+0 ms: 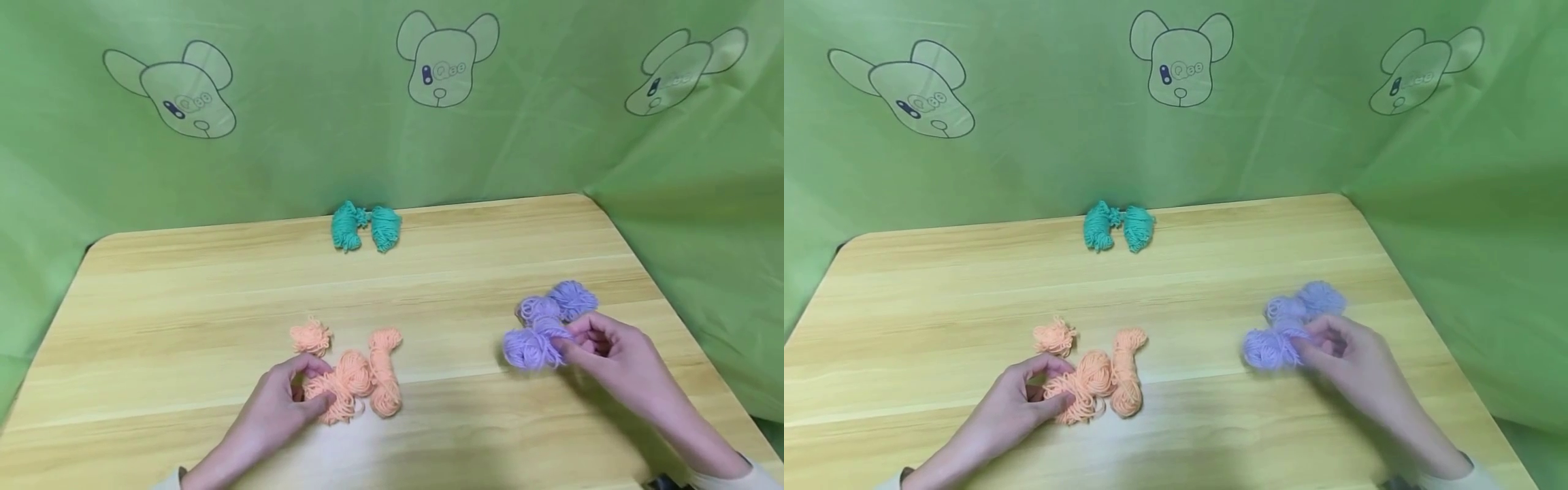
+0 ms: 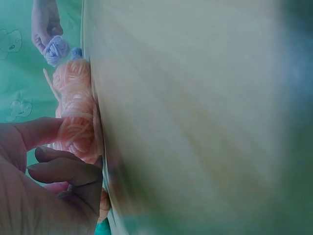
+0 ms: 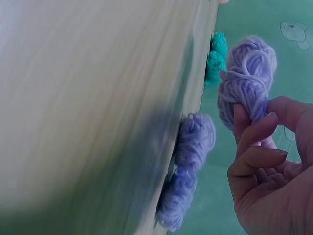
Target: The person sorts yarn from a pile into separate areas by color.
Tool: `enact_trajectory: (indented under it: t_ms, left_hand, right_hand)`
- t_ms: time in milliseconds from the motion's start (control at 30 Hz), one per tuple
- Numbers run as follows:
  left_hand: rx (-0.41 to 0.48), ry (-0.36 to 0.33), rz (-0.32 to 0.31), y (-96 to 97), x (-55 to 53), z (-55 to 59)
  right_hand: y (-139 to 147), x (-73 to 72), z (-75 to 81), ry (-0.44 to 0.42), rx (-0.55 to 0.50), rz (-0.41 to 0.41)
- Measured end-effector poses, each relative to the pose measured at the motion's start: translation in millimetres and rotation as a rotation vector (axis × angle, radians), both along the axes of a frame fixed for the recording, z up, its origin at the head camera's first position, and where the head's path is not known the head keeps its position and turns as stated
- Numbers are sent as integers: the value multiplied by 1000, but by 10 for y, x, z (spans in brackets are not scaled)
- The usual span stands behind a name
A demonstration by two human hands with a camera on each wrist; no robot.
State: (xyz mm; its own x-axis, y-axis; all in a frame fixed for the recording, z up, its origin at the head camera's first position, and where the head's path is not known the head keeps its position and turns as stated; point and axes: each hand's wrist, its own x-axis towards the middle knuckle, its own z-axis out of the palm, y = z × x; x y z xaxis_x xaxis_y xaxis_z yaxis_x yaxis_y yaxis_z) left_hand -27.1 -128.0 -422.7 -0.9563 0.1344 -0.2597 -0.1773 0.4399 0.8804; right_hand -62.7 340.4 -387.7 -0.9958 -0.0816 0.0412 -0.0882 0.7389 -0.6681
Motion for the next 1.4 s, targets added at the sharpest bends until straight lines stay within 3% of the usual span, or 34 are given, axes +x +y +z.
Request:
enact_trajectory:
  t_ms: [467,900,1400]
  left_hand:
    - [-33,-2,-1,-2,6,16]
    - [-24,-10,-6,2,8,7]
    - [-12,-27,5,-9,5,3]
  right_hand:
    - [259,-3,-38,-60,31,-62]
    - [506,-45,-70,-42,76,-94]
    - [664,-74,-132,-72,172,-81]
